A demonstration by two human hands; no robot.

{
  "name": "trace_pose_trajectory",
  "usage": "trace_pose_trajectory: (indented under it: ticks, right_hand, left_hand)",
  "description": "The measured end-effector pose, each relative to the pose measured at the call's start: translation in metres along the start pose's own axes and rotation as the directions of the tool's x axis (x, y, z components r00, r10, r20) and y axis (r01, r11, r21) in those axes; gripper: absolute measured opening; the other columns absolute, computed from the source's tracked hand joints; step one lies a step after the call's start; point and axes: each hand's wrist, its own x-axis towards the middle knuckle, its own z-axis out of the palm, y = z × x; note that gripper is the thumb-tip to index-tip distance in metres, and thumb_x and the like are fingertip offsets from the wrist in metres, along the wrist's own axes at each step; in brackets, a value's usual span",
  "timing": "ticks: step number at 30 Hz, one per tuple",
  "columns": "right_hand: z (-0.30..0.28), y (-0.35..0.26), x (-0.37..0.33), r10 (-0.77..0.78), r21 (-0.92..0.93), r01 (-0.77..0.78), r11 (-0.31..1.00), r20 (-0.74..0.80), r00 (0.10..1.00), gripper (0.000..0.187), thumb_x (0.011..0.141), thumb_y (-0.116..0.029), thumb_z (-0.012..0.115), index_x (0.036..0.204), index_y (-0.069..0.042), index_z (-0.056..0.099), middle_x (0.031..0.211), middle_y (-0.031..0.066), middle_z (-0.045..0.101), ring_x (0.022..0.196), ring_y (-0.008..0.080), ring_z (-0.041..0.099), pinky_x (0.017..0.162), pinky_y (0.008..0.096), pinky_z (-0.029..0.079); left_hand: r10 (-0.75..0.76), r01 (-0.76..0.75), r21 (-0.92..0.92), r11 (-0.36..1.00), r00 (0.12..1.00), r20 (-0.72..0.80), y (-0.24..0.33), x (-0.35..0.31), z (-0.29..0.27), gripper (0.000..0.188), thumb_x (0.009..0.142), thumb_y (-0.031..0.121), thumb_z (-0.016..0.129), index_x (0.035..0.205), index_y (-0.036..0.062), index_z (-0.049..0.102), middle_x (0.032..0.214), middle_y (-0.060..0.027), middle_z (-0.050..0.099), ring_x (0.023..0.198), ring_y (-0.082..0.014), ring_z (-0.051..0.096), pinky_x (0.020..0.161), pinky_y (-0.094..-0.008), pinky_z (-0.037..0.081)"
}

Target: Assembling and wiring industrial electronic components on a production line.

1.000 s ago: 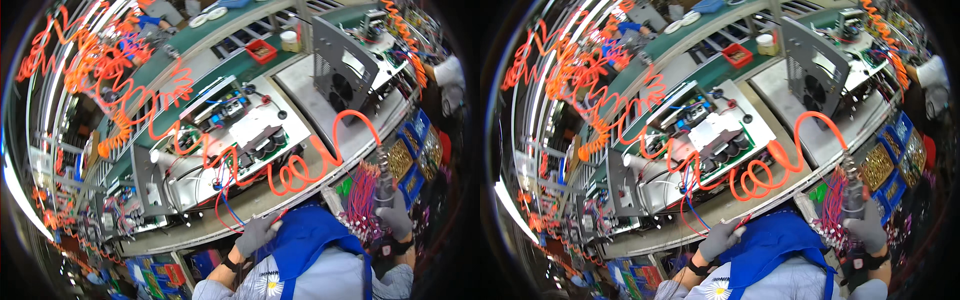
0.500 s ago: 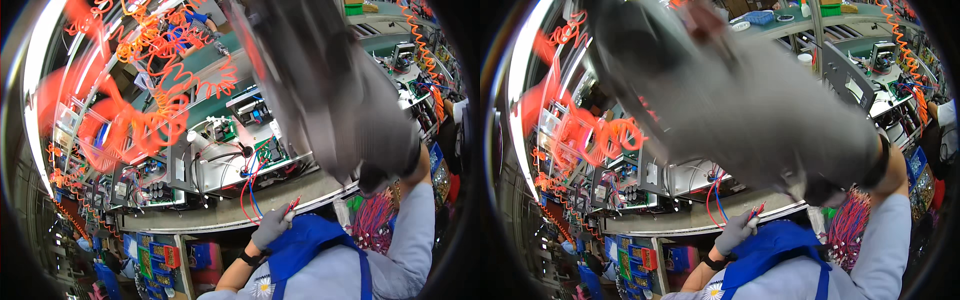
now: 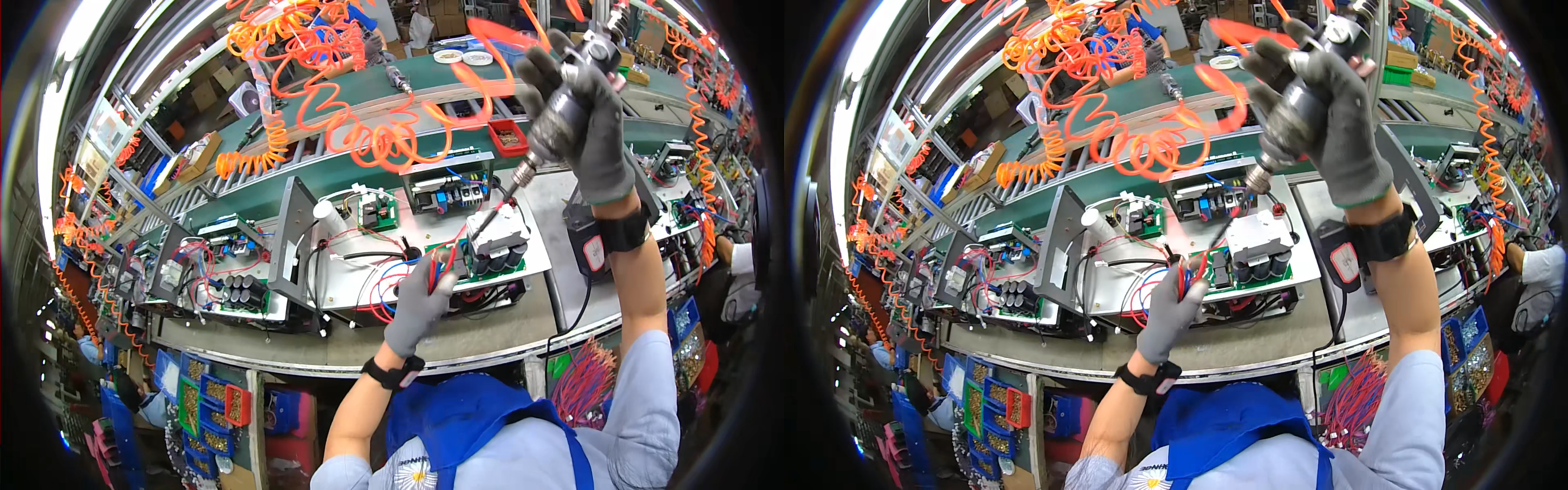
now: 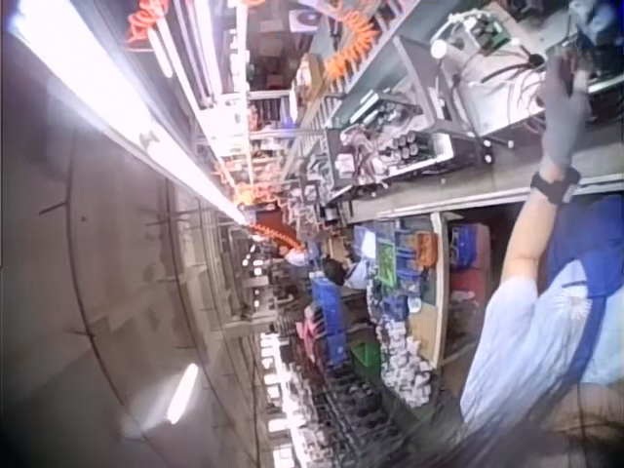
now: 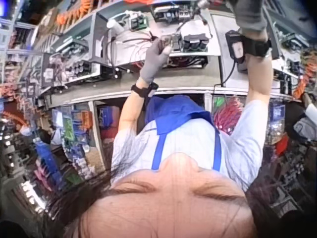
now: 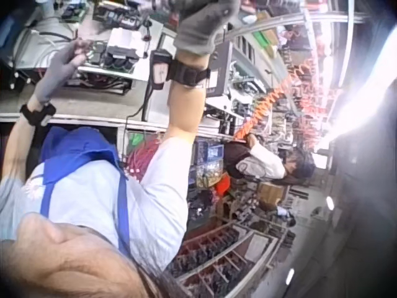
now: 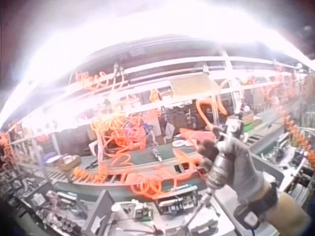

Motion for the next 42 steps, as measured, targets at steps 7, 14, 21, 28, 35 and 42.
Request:
trace_pose_trajectory:
  ticks: [7, 14, 21, 28, 35, 42]
  right_hand:
    - [-0.004, 0.021, -0.019, -0.052, -0.384, -0.026, 0.923, -0.19, 0.98, 0.058, 0.085, -0.012, 0.051, 0.138, 0.003, 0.034, 0.105, 0.0109, 0.06, 0.088, 0.0163, 0.062, 0.072, 0.0294, 0.054]
    - [0.01, 0.034, -0.015, -0.014, -0.445, -0.059, 0.894, -0.158, 0.987, 0.057, 0.08, -0.007, 0.056, 0.133, 0.005, 0.039, 0.099, 0.0106, 0.06, 0.087, 0.0184, 0.061, 0.071, 0.0305, 0.056]
    - [0.018, 0.04, -0.018, 0.059, -0.504, -0.125, 0.855, -0.145, 0.988, 0.057, 0.078, -0.002, 0.061, 0.131, 0.004, 0.042, 0.095, 0.0111, 0.06, 0.078, 0.0158, 0.062, 0.065, 0.0284, 0.056]
    - [0.023, 0.042, -0.021, 0.18, -0.541, -0.232, 0.809, -0.148, 0.973, 0.052, 0.08, 0.001, 0.059, 0.13, 0.001, 0.044, 0.095, 0.0099, 0.061, 0.073, 0.014, 0.062, 0.063, 0.0275, 0.055]
    - [0.025, 0.041, -0.019, 0.172, -0.649, -0.214, 0.73, -0.129, 0.977, 0.058, 0.076, -0.005, 0.054, 0.132, 0.001, 0.041, 0.093, 0.0085, 0.056, 0.075, 0.0149, 0.057, 0.064, 0.0272, 0.051]
    - [0.031, 0.042, -0.018, 0.154, -0.644, -0.229, 0.73, -0.171, 0.973, 0.057, 0.078, -0.008, 0.054, 0.133, 0.0, 0.041, 0.09, 0.0077, 0.056, 0.072, 0.0135, 0.056, 0.064, 0.026, 0.049]
  left_hand:
    - [0.167, -0.17, 0.191, 0.967, 0.985, 0.032, -0.008, 0.063, 0.025, 0.08, 0.07, 0.025, 0.081, 0.135, -0.0024, 0.044, 0.104, -0.0123, 0.066, 0.091, -0.0171, 0.063, 0.084, -0.0303, 0.05]
    - [0.026, -0.025, 0.017, 1.0, 0.997, -0.079, -0.017, 0.064, 0.06, 0.071, 0.069, 0.032, 0.081, 0.126, 0.0005, 0.051, 0.084, -0.0103, 0.067, 0.067, -0.0182, 0.063, 0.065, -0.0317, 0.051]
    - [0.094, -0.087, 0.044, 0.995, 0.979, -0.184, -0.027, 0.062, 0.069, 0.074, 0.07, 0.036, 0.082, 0.127, 0.0006, 0.051, 0.091, -0.0124, 0.061, 0.062, -0.019, 0.061, 0.06, -0.0333, 0.05]
    - [0.188, -0.173, 0.077, 0.982, 0.945, -0.268, -0.021, 0.051, 0.068, 0.058, 0.082, 0.036, 0.072, 0.126, 0.0023, 0.052, 0.085, -0.011, 0.063, 0.059, -0.018, 0.062, 0.057, -0.033, 0.049]
    - [0.014, -0.013, -0.017, 1.0, 0.998, 0.064, -0.019, 0.013, 0.033, 0.031, 0.097, 0.033, 0.052, 0.102, 0.0047, 0.062, 0.054, -0.0078, 0.056, 0.05, -0.02, 0.061, 0.051, -0.0326, 0.046]
    - [-0.026, -0.005, 0.203, 0.979, 0.988, 0.15, -0.018, 0.028, 0.026, 0.032, 0.095, 0.036, 0.054, 0.098, 0.0048, 0.063, 0.061, -0.0146, 0.059, 0.054, -0.0317, 0.06, 0.053, -0.0414, 0.045]
